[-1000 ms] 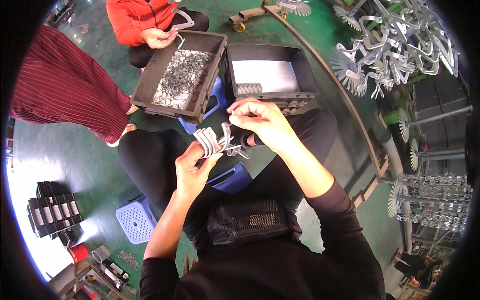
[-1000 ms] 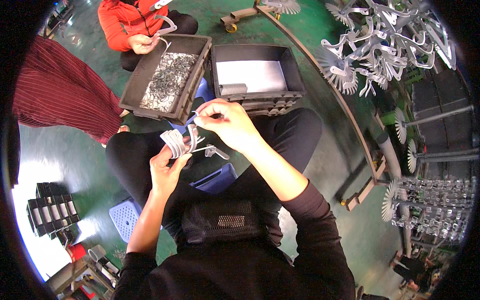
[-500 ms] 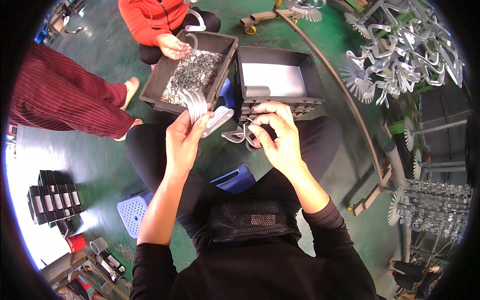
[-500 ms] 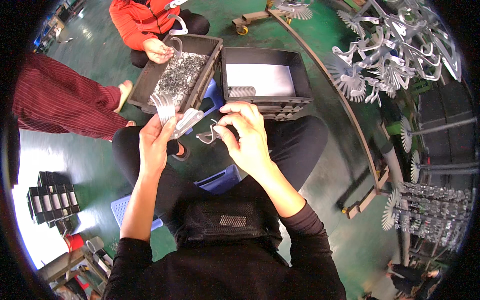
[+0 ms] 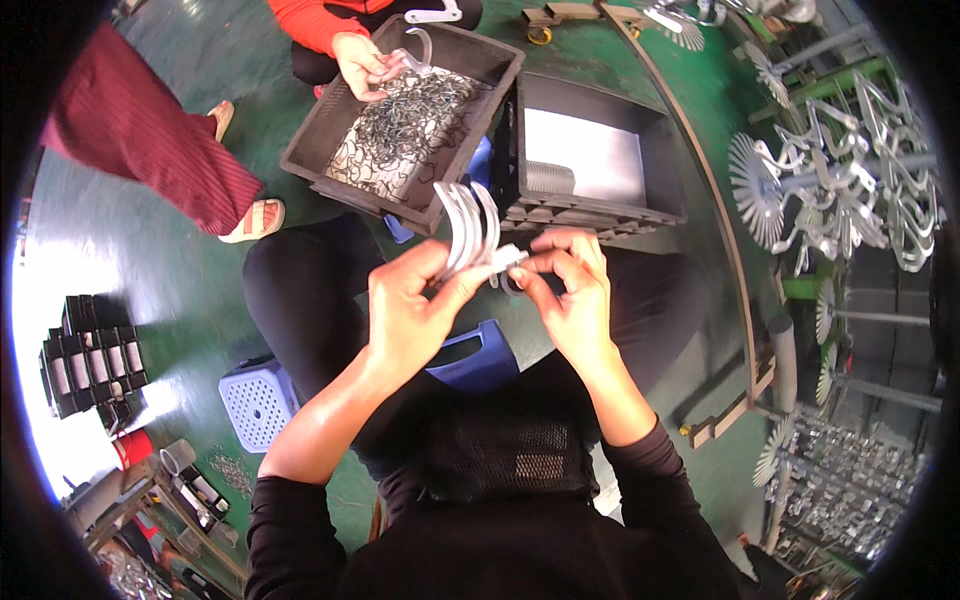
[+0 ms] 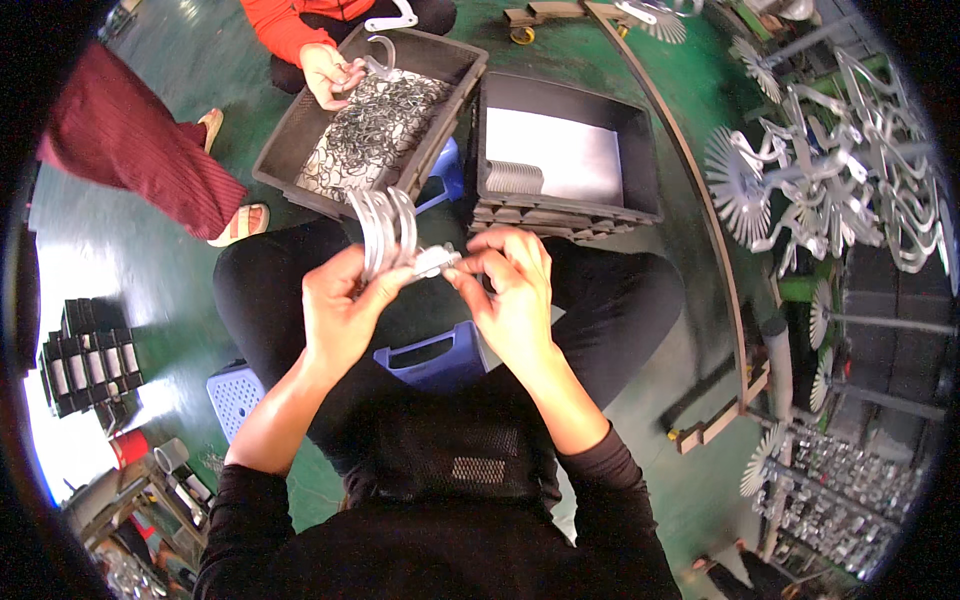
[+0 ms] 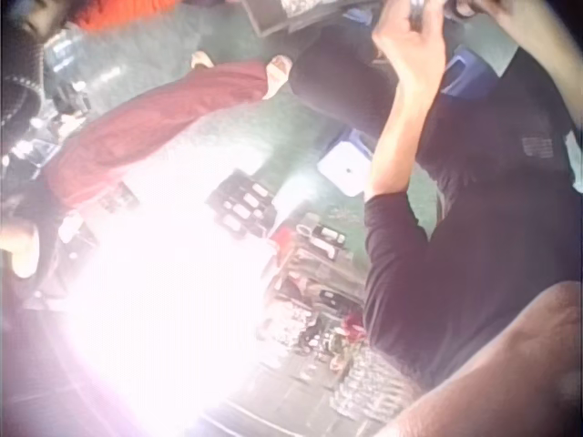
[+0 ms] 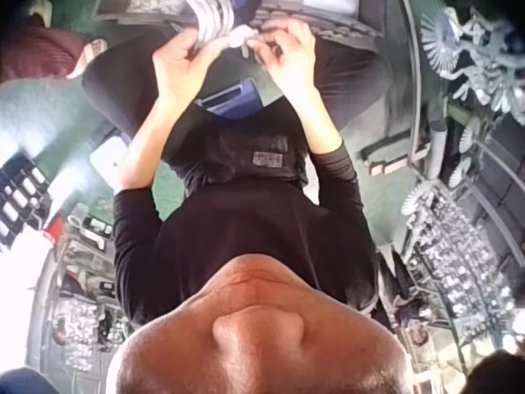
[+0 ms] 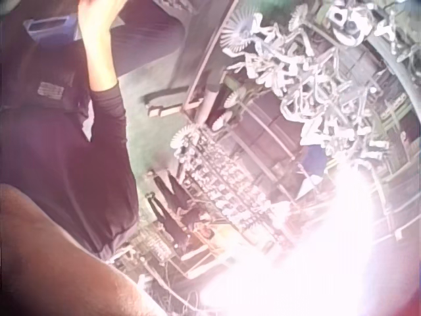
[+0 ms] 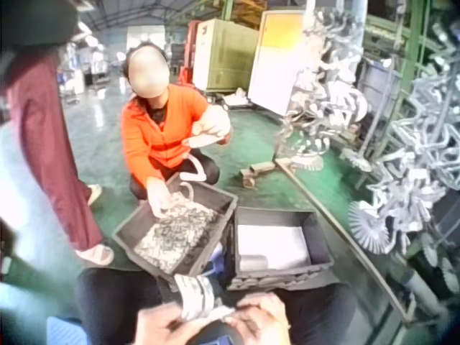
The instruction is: The person picks up several curved metal hooks from a bin, organizes them in their hand, and hangs them individually onto a circular metal rack structure.
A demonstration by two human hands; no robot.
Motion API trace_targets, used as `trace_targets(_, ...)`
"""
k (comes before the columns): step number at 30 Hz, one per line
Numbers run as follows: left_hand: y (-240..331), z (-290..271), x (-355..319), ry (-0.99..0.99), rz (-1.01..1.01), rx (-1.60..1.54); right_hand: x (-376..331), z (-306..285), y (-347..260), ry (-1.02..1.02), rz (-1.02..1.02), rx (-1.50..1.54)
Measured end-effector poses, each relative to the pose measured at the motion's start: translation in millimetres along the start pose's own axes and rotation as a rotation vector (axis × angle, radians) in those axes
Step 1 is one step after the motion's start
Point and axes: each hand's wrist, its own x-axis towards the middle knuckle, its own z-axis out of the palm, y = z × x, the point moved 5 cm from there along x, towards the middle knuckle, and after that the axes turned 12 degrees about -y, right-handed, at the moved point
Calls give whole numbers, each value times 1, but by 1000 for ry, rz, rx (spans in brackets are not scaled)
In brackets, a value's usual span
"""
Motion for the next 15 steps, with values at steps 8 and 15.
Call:
trace_targets(8,-15,-13,8,-4,69,-15,76,-4,51,-145,55,203)
trace_targets(15,-22,-19,6,-51,124,-11,223,89,76,-586,-276,-250)
